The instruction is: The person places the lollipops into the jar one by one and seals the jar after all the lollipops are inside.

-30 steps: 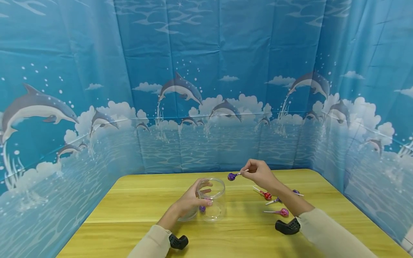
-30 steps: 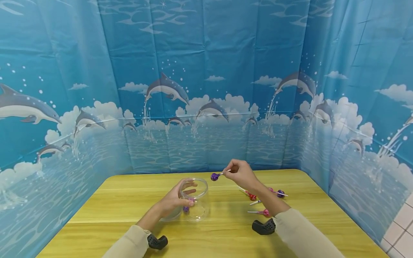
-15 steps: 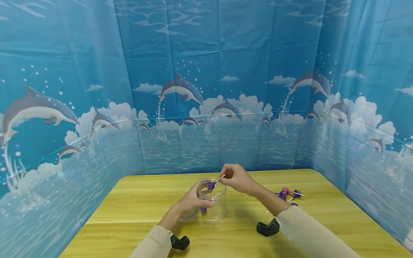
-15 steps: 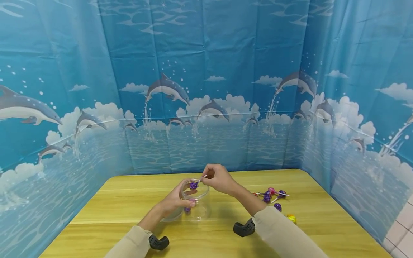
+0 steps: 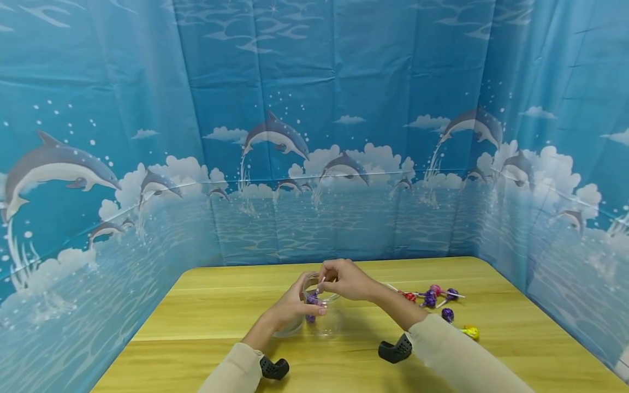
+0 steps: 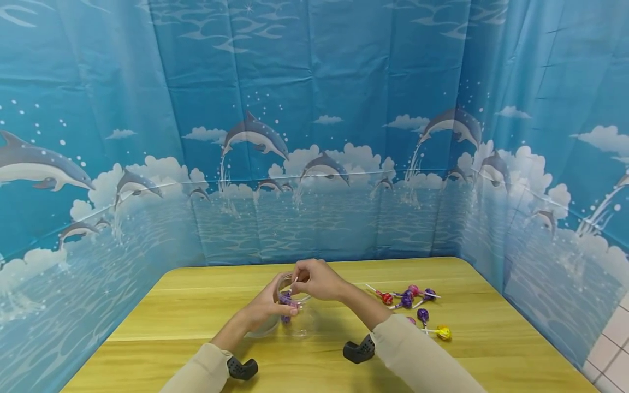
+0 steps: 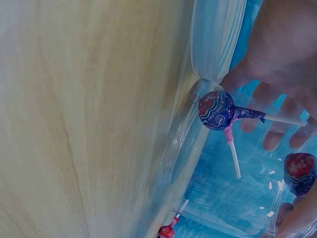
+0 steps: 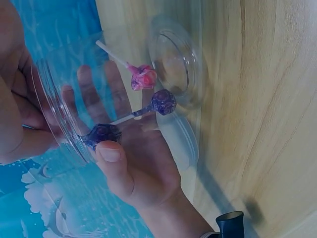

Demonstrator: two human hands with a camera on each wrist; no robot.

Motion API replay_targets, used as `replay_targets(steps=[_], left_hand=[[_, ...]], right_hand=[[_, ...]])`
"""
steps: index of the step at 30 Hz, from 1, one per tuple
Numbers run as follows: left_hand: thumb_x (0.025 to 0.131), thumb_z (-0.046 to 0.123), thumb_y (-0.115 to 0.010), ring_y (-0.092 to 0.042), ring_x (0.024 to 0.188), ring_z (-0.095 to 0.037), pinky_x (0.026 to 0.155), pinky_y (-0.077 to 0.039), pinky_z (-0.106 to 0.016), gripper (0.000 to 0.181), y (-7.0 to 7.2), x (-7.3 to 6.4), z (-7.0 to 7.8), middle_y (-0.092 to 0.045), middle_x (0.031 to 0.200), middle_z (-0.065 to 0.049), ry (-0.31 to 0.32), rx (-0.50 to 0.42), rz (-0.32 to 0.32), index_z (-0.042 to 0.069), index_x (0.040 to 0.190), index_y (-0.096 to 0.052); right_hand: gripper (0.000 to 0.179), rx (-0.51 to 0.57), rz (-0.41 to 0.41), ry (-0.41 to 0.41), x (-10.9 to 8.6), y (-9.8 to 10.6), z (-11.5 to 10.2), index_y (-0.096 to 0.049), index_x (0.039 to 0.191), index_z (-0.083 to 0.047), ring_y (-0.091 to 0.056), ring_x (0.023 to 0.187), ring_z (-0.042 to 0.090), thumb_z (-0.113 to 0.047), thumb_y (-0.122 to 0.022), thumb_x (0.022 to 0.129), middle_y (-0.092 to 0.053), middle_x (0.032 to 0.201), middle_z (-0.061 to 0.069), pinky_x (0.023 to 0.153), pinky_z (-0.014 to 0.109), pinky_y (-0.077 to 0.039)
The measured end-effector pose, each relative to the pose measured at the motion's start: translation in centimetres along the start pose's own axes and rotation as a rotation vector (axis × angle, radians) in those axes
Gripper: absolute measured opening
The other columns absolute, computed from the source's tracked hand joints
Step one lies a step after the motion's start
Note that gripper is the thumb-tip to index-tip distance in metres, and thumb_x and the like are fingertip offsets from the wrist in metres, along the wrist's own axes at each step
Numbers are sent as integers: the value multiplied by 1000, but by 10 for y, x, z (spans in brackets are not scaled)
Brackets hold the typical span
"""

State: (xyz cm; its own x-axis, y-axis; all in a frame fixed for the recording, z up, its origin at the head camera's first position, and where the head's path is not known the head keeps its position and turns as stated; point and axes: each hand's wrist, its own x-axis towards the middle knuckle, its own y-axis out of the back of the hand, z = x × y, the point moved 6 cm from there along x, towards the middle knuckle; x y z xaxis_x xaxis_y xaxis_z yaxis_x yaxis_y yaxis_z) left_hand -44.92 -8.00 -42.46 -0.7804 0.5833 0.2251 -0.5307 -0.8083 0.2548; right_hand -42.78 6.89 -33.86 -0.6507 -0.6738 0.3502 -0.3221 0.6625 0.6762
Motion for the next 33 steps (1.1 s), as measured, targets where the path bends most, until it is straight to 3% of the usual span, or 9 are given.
replay_targets(steps=[4,7,13,18,23,28,33], left_hand=[[91,22,-79,-61,120,-32,102,-49,-50,86,-1,0,0,-31,161,-12,0,-37,-14,19,161,-28],[92,19,-78,-63,118,-31,97,-53,-46,84,-2,-1,1,-32,159,-11,6,-72,-24,19,161,-28],[93,15,-77,-51,133,-38,98,-53,-47,82,-3,-1,1,-33,158,-9,7,-101,-38,20,160,-29],[94,16,-76,-55,130,-34,97,-54,-47,82,-3,0,-1,-32,160,-10,9,-95,-41,21,160,-28],[93,17,-77,-49,135,-41,98,-54,-46,85,-5,-1,1,-30,162,-13,-4,-91,-40,20,161,-26],[93,17,-77,-35,144,-48,101,-51,-46,89,-5,-1,2,-32,161,-15,-11,-80,-32,18,163,-23],[94,16,-76,-29,147,-49,104,-49,-47,86,-4,0,1,-34,159,-15,-19,-83,-35,17,162,-24]], right_hand=[[1,-30,-20,-5,2,-4,-1,-70,99,-11,-71,81,11,-10,-70,100,-76,91,-1,70,31,-57],[7,-46,-28,7,3,-5,-1,-73,105,-8,-72,89,13,-12,-71,100,-76,99,0,73,30,-58],[23,-63,-21,2,2,-4,-2,-72,121,-1,-73,96,16,-10,-71,100,-76,110,4,74,29,-59],[25,-38,-8,1,-1,-3,-2,-72,123,-3,-72,97,19,-10,-71,100,-75,111,9,73,31,-58],[27,36,9,8,-4,2,0,-71,126,-3,-72,97,21,-10,-70,100,-75,110,6,76,32,-57],[27,124,9,25,-9,9,-1,-68,127,2,-72,98,29,-5,-67,101,-75,108,9,77,36,-59],[28,123,7,15,-16,18,-2,-68,128,1,-72,95,22,-8,-68,101,-75,107,11,80,37,-59]])
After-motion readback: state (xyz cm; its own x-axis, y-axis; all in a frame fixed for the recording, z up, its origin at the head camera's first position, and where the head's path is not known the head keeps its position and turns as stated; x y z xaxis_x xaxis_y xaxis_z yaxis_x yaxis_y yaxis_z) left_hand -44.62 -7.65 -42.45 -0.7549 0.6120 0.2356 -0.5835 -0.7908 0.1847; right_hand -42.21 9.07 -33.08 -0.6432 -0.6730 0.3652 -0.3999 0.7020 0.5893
